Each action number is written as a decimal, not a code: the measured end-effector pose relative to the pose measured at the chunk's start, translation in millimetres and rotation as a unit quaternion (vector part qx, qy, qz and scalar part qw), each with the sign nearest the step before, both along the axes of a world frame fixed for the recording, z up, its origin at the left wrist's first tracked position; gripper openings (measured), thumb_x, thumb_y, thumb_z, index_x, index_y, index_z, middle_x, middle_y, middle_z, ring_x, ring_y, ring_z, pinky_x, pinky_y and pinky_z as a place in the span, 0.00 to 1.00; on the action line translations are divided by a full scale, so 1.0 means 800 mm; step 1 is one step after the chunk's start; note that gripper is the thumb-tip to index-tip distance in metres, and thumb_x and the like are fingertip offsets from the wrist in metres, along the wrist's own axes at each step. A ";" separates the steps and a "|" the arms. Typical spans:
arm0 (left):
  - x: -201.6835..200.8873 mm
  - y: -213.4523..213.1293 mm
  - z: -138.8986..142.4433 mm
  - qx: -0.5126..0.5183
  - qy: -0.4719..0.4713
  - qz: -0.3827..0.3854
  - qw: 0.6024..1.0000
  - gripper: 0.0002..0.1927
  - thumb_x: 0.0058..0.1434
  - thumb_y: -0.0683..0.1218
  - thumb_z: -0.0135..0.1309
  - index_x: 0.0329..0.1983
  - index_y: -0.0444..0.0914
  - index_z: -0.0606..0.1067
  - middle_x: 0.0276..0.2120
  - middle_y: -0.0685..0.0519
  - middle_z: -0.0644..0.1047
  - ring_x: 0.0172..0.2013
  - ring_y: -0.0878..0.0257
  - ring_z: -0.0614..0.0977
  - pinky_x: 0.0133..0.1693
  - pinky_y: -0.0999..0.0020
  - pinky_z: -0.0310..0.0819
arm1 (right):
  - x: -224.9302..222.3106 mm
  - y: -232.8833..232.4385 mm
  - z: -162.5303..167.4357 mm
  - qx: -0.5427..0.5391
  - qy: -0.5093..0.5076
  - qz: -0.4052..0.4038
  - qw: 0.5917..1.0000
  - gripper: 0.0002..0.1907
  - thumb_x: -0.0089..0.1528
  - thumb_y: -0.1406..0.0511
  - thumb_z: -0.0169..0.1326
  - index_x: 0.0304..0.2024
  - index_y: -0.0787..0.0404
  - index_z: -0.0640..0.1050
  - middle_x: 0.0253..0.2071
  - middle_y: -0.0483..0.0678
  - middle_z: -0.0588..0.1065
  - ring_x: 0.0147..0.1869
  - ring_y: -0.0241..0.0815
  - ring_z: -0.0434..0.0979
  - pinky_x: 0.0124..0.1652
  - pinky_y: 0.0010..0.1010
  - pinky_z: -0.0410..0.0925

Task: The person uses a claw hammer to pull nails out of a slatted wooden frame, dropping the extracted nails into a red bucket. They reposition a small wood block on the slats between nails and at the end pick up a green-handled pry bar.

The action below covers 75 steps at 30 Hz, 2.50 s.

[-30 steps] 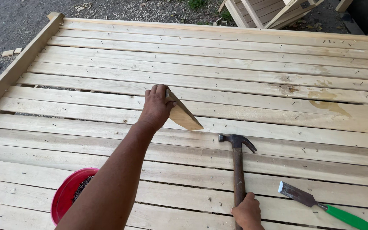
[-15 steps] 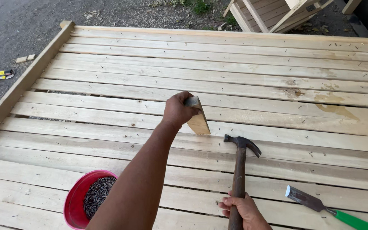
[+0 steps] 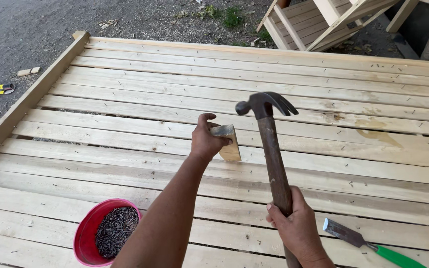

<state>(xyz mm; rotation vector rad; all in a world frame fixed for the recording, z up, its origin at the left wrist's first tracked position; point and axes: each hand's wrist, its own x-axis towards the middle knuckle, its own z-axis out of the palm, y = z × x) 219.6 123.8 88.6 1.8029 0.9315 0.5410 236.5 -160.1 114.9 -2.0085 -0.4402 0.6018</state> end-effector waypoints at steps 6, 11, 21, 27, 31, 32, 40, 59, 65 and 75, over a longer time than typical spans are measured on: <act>0.010 -0.021 0.017 -0.046 -0.007 0.008 0.999 0.50 0.42 0.39 0.74 0.67 0.42 0.60 0.51 0.49 0.79 0.51 0.59 0.83 0.56 0.69 0.80 | 0.000 -0.014 0.022 -0.087 -0.068 0.039 0.993 0.17 0.61 0.59 0.60 0.46 0.59 0.71 0.19 0.48 0.72 0.22 0.37 0.72 0.25 0.35 0.68; 0.018 -0.024 0.017 -0.024 0.016 -0.013 1.000 0.51 0.42 0.39 0.74 0.67 0.42 0.60 0.50 0.50 0.80 0.51 0.60 0.82 0.55 0.70 0.78 | 0.015 -0.016 0.031 -0.168 -0.066 0.069 0.981 0.17 0.62 0.57 0.60 0.46 0.58 0.72 0.20 0.47 0.72 0.22 0.37 0.72 0.25 0.36 0.66; 0.009 0.019 -0.017 0.002 -0.031 -0.070 0.997 0.26 0.44 0.36 0.71 0.49 0.36 0.81 0.43 0.50 0.85 0.42 0.63 0.85 0.48 0.69 0.82 | 0.028 -0.040 0.034 -0.144 -0.056 0.037 0.987 0.18 0.63 0.56 0.61 0.47 0.59 0.72 0.19 0.46 0.71 0.22 0.36 0.70 0.25 0.35 0.65; 0.004 0.030 -0.022 0.002 0.011 -0.102 0.995 0.28 0.44 0.36 0.72 0.51 0.37 0.81 0.43 0.51 0.85 0.43 0.64 0.84 0.48 0.70 0.80 | 0.028 -0.052 0.004 -0.146 -0.014 0.015 0.989 0.18 0.63 0.56 0.61 0.48 0.59 0.73 0.19 0.47 0.71 0.22 0.37 0.70 0.25 0.36 0.66; 0.006 0.022 -0.019 0.030 0.025 -0.100 0.994 0.27 0.44 0.37 0.72 0.50 0.38 0.81 0.44 0.52 0.84 0.43 0.65 0.85 0.49 0.72 0.81 | 0.026 -0.051 -0.009 -0.150 -0.006 0.019 0.988 0.18 0.63 0.56 0.61 0.48 0.60 0.73 0.19 0.47 0.71 0.21 0.37 0.71 0.25 0.36 0.66; 0.007 0.016 -0.019 0.035 0.025 -0.100 0.994 0.27 0.44 0.38 0.72 0.50 0.39 0.81 0.44 0.53 0.84 0.44 0.65 0.85 0.49 0.73 0.81 | 0.025 -0.050 -0.009 -0.150 -0.006 0.020 0.989 0.18 0.63 0.57 0.61 0.48 0.60 0.72 0.19 0.47 0.71 0.22 0.37 0.71 0.25 0.35 0.66; 0.004 -0.001 -0.016 -0.008 0.048 -0.125 0.991 0.27 0.43 0.37 0.73 0.49 0.40 0.82 0.42 0.53 0.85 0.42 0.65 0.85 0.48 0.73 0.81 | 0.020 -0.040 0.014 -0.088 -0.074 0.048 0.992 0.19 0.61 0.57 0.61 0.48 0.59 0.73 0.19 0.46 0.71 0.22 0.36 0.70 0.25 0.33 0.66; -0.032 0.025 -0.028 -0.011 0.038 -0.127 0.991 0.29 0.43 0.36 0.72 0.51 0.39 0.82 0.43 0.52 0.85 0.42 0.64 0.86 0.48 0.70 0.83 | 0.018 -0.046 -0.019 -0.132 -0.018 0.039 0.990 0.18 0.63 0.57 0.62 0.46 0.60 0.73 0.18 0.45 0.70 0.20 0.35 0.68 0.23 0.33 0.64; -0.045 0.024 -0.036 -0.017 0.062 -0.112 0.992 0.29 0.43 0.36 0.72 0.51 0.39 0.82 0.43 0.51 0.85 0.41 0.63 0.85 0.48 0.69 0.83 | 0.023 -0.044 -0.020 -0.140 -0.012 0.035 0.990 0.18 0.63 0.57 0.61 0.48 0.60 0.72 0.18 0.46 0.70 0.20 0.36 0.70 0.23 0.34 0.64; -0.022 0.006 -0.030 0.011 0.049 -0.138 0.989 0.29 0.44 0.35 0.71 0.52 0.40 0.82 0.43 0.52 0.85 0.41 0.64 0.86 0.46 0.70 0.84 | 0.011 -0.035 -0.015 -0.155 -0.042 0.057 0.985 0.18 0.63 0.56 0.61 0.48 0.59 0.72 0.18 0.46 0.69 0.20 0.36 0.69 0.23 0.34 0.62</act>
